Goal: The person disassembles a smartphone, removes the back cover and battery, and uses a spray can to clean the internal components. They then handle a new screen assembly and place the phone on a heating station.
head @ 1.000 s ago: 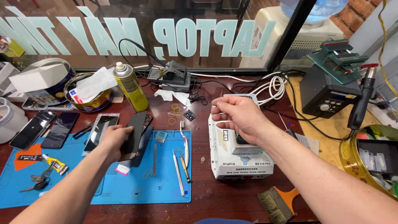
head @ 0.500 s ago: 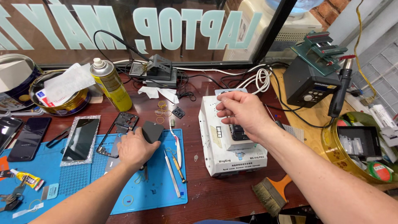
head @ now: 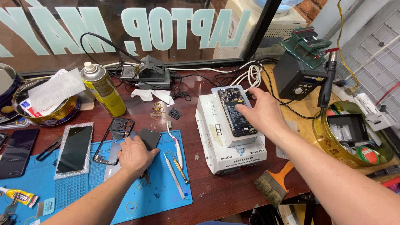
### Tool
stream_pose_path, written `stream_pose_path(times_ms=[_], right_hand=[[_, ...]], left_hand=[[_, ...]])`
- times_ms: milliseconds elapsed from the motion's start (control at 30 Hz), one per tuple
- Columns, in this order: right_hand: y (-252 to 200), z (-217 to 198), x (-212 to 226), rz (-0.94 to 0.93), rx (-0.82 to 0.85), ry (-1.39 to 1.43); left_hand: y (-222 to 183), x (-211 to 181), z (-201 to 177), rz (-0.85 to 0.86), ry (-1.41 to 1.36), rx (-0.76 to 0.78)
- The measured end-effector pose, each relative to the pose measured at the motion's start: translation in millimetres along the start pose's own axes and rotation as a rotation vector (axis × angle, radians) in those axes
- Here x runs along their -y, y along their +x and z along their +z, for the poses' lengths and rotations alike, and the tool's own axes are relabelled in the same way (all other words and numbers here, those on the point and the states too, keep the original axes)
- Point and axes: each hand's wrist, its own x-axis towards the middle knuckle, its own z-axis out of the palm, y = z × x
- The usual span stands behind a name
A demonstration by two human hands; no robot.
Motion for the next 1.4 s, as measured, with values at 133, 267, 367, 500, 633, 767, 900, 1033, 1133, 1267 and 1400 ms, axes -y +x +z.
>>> stream_pose_path(times_ms=[133,267,367,500,633,767,900,1033,1133,1267,1400], right_hand=[[-5.8,6.2,25.0,0.048,0.091,-0.152],[-6.3,13.2,39.4,0.086,0.177,-0.252],[-1.2,11.6,41.6,0.100,0.249,-0.314],[3.5,14.6,42.3,0.134,0.325,-0.306],[15.4,11.0,44.9,0.067,0.354,-0.345],[23.0,10.7,44.9,0.059,0.383,-0.404],[21.3,14.0,43.5,0.051,0.420,-0.422],[23.3,12.7,42.6,0.007,0.408,-0.405],[23.5,13.4,40.7,0.032,0.411,-0.396],[22.8,14.9,39.2,-0.006,0.383,-0.377],[18.8,13.4,37.1,-0.004,0.375,-0.361]], left_hand=[[-1.8,1.7,-0.1,0.013,-0.001,-0.014],[-3.4,2.2,-1.7,0.017,0.000,-0.035],[-6.1,-0.9,-8.7,0.013,-0.027,-0.025],[-7.8,-28.5,-20.2,0.115,-0.250,-0.182],[-5.3,-89.1,-40.5,0.263,-0.621,0.025],[-26.4,-148.8,-47.5,0.415,-0.686,0.204],[-49.4,-178.6,-49.7,0.372,-0.589,0.231],[-60.1,-195.0,-54.4,0.325,-0.576,0.241],[-63.6,-201.2,-56.3,0.313,-0.551,0.214],[-68.3,-206.6,-55.5,0.330,-0.502,0.186],[-71.3,-209.3,-54.0,0.322,-0.450,0.179]])
